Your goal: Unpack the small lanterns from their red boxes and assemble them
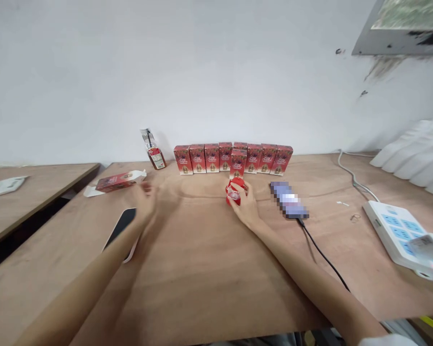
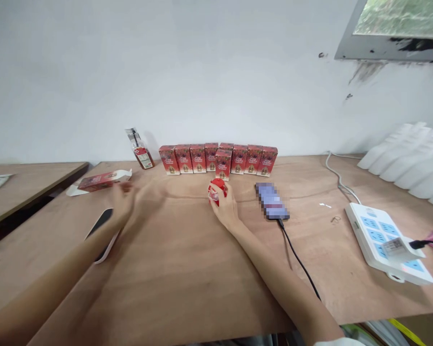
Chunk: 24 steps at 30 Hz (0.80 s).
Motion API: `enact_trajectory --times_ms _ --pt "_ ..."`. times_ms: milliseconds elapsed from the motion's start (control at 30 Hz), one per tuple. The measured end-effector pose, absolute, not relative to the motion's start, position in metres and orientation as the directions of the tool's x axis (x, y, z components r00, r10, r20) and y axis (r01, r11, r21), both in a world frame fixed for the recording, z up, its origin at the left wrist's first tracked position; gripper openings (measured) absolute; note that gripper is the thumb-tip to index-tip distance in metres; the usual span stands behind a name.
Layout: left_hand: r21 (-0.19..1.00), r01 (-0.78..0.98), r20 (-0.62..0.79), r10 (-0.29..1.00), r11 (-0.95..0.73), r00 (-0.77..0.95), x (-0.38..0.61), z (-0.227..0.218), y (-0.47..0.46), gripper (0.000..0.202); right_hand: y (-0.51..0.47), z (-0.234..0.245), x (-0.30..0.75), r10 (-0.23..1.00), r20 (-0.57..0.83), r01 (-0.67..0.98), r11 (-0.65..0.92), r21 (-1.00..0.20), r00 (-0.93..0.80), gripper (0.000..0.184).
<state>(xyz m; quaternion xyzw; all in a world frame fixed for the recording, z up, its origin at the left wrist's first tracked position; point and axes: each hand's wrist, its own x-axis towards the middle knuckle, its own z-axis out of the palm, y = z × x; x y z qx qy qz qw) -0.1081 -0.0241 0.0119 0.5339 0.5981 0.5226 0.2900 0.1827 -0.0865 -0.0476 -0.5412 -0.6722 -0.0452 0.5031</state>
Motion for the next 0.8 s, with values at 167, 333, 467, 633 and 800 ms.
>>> enact_trajectory --times_ms 167,333,467,633,800 --pt "0.995 -0.075 0.091 0.959 -0.073 0.269 -0.028 -0.023 -0.080 0.041 -0.100 -0.052 0.159 0.609 0.793 0.623 0.619 -0.479 0.005 0.047" --pt "0.969 -0.245 0.128 0.921 -0.037 0.368 -0.007 -0.030 -0.088 0.041 -0.112 -0.050 0.145 0.645 0.762 0.505 0.639 -0.580 0.058 0.042" --pt "0.982 -0.129 0.170 0.952 -0.140 0.256 -0.009 -0.031 -0.088 0.030 -0.118 -0.044 0.141 0.622 0.769 0.490 0.629 -0.604 0.149 0.014" --pt "0.983 -0.083 0.170 0.984 -0.165 0.059 -0.008 -0.033 -0.090 0.028 -0.121 -0.038 0.140 0.646 0.740 0.561 0.548 -0.620 0.186 0.015" --pt "0.972 -0.210 0.096 0.994 -0.104 -0.050 -0.010 -0.033 -0.085 0.037 -0.116 -0.041 0.143 0.744 0.574 0.316 0.484 -0.816 0.343 0.022"
